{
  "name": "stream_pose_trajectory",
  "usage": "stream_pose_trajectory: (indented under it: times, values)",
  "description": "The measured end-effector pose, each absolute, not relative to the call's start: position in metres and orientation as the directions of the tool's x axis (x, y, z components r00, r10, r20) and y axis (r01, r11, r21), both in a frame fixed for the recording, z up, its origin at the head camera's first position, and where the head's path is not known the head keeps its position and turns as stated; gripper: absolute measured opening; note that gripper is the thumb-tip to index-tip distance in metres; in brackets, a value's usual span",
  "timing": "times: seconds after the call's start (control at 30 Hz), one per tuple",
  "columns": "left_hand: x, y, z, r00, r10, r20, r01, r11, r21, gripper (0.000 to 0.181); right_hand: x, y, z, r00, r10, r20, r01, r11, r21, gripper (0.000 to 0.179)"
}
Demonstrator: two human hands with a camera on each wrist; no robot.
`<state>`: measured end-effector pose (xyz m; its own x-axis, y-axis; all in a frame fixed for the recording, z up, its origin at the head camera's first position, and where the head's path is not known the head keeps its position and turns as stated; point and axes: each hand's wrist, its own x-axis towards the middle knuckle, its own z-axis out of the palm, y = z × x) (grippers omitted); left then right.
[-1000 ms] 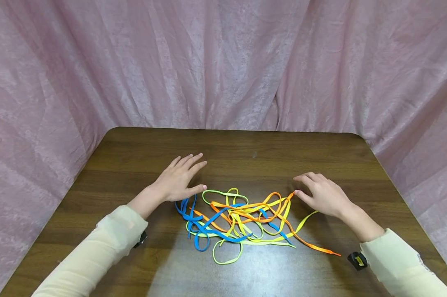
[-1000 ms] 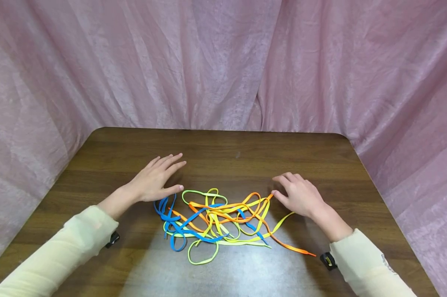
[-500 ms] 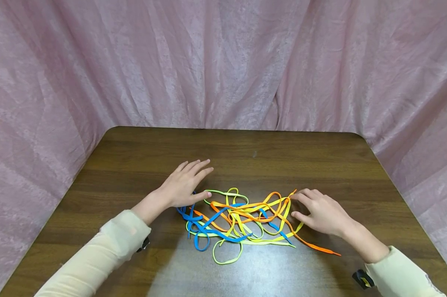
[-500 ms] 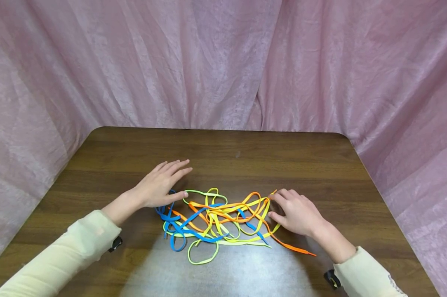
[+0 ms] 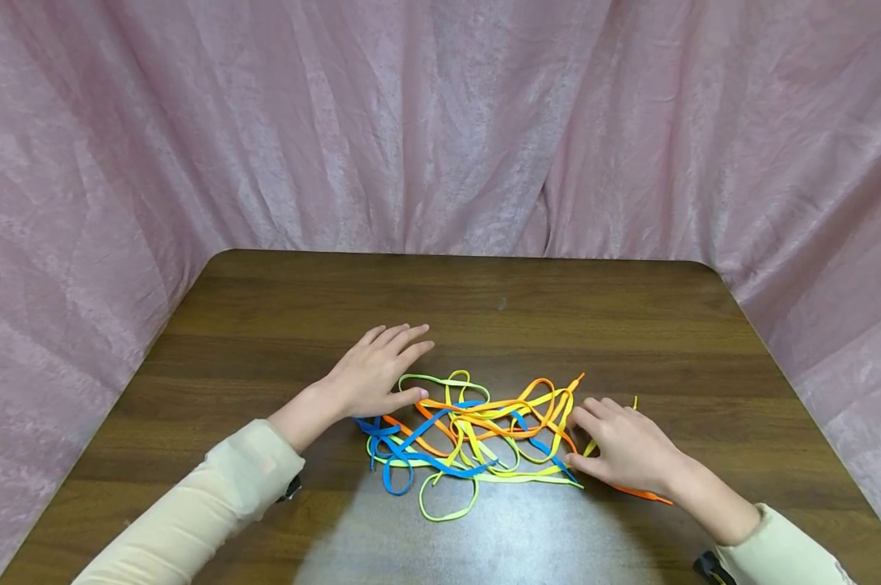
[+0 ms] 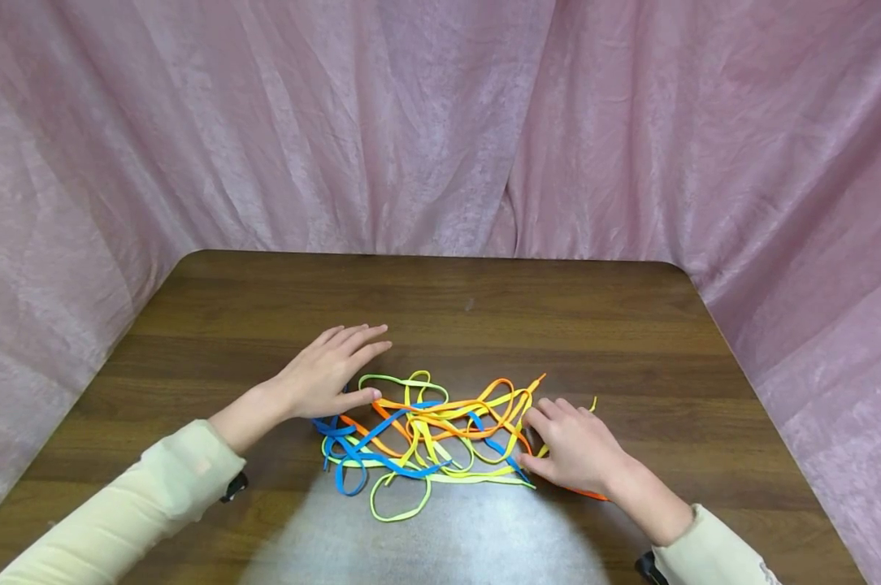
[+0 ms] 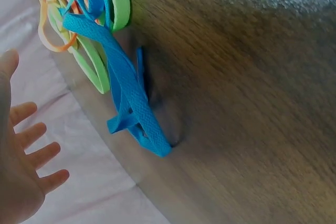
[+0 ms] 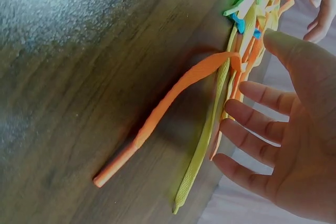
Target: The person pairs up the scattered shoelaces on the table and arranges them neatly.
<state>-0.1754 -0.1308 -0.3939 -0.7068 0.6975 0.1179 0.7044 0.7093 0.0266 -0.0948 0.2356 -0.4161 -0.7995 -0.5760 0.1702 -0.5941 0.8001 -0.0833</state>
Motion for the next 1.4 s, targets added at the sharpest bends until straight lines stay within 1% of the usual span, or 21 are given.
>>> stream_pose_trajectory:
  times: [0.3,0.43,0.53,0.6,0.77,0.93,1.2,1.33,1.4]
  values:
    - [-0.173,-0.127,-0.394,-0.683,0.720,0.123,0.727,0.686,0.022,0.065,-0.086,0.239,-0.417,-0.797,-0.581,0.166,-0.597,0.800,-0.063,0.034]
    - [-0.172,-0.125,-0.395,-0.675,0.727,0.127,0.735,0.677,0.033,0.064,-0.083,0.241,-0.419,-0.795,-0.593,0.126,-0.603,0.795,-0.065,0.036]
    - [-0.172,-0.122,-0.396,-0.666,0.733,0.138,0.744,0.667,0.041,0.063,-0.083,0.242,-0.420,-0.792,-0.602,0.100,-0.609,0.790,-0.073,0.033]
    - [-0.172,-0.120,-0.397,-0.656,0.740,0.149,0.752,0.658,0.046,0.062,-0.083,0.243,-0.422,-0.786,-0.609,0.103,-0.617,0.783,-0.077,0.030]
    - [-0.172,-0.113,-0.399,-0.638,0.751,0.167,0.766,0.641,0.047,0.061,-0.087,0.246,-0.422,-0.778,-0.610,0.151,-0.627,0.769,-0.124,0.030]
    - [-0.170,-0.104,-0.399,-0.630,0.762,0.150,0.776,0.628,0.062,0.059,-0.092,0.247,-0.416,-0.777,-0.592,0.213,-0.626,0.762,-0.165,0.028]
    - [-0.169,-0.085,-0.401,-0.601,0.789,0.124,0.798,0.600,0.049,0.056,-0.105,0.250,-0.402,-0.752,-0.578,0.318,-0.644,0.747,-0.164,0.028]
    - [-0.166,-0.071,-0.400,-0.589,0.803,0.091,0.807,0.589,0.031,0.056,-0.110,0.253,-0.397,-0.738,-0.576,0.352,-0.654,0.738,-0.164,0.028]
    - [-0.166,-0.064,-0.399,-0.581,0.810,0.078,0.813,0.582,0.015,0.056,-0.111,0.254,-0.394,-0.743,-0.568,0.354,-0.650,0.739,-0.178,0.029]
